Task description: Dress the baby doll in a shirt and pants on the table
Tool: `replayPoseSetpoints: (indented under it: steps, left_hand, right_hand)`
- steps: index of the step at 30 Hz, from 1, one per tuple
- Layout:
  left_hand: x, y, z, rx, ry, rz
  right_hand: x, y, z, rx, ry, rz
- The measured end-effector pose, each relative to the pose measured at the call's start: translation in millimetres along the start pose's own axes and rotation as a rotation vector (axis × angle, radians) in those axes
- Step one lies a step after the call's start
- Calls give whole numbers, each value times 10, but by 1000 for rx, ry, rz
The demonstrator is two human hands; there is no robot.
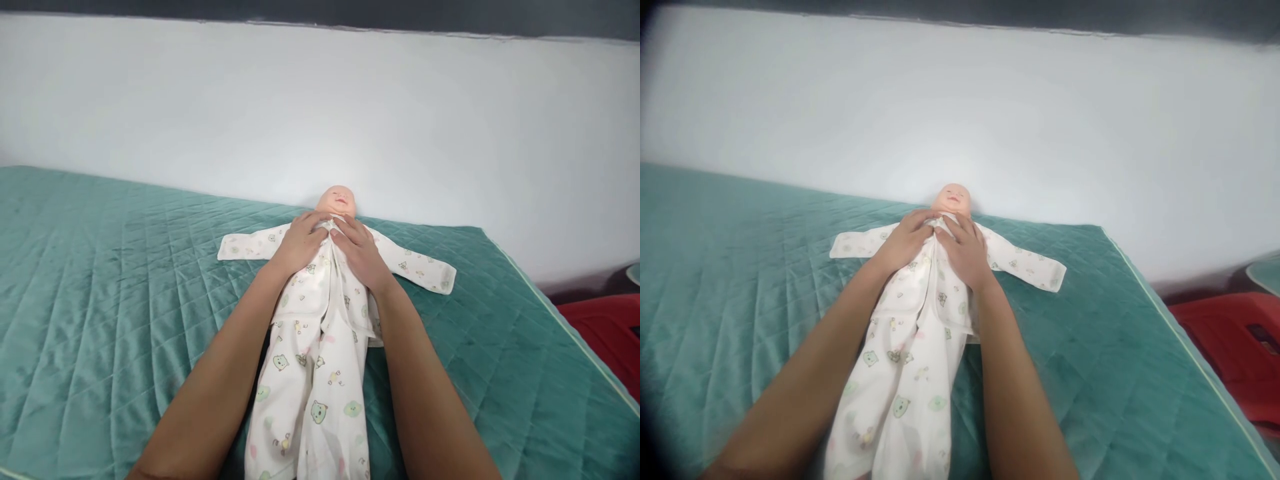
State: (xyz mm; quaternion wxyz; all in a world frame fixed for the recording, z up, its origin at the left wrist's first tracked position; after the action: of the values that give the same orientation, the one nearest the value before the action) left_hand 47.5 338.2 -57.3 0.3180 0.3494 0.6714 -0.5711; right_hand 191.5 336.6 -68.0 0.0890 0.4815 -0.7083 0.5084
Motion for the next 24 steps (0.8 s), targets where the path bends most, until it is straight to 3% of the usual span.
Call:
replayPoseSetpoints:
  steps: [4, 13, 24]
  left_hand:
    - [2, -3, 9, 12, 0, 18]
    - [-12, -19, 47, -12, -12, 11]
    - [28, -14, 36, -31, -58, 13]
  right_hand:
    - [-2, -16, 25, -17, 81, -81]
    - [22, -88, 46, -180, 71, -174]
    - [52, -55, 28, -56, 77, -54]
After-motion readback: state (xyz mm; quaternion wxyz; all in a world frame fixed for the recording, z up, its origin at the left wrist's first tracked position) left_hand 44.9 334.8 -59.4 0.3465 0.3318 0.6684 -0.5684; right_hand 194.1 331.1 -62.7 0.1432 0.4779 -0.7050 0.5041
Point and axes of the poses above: each hand's wrist, its own z-axis away from the middle knuckle, its own y-axis out of the palm, x = y × z, the point moved 7 cm from there along -z, towards the middle knuckle, and after that the axes turned 13 degrees about -y, right-handed, at the moved point
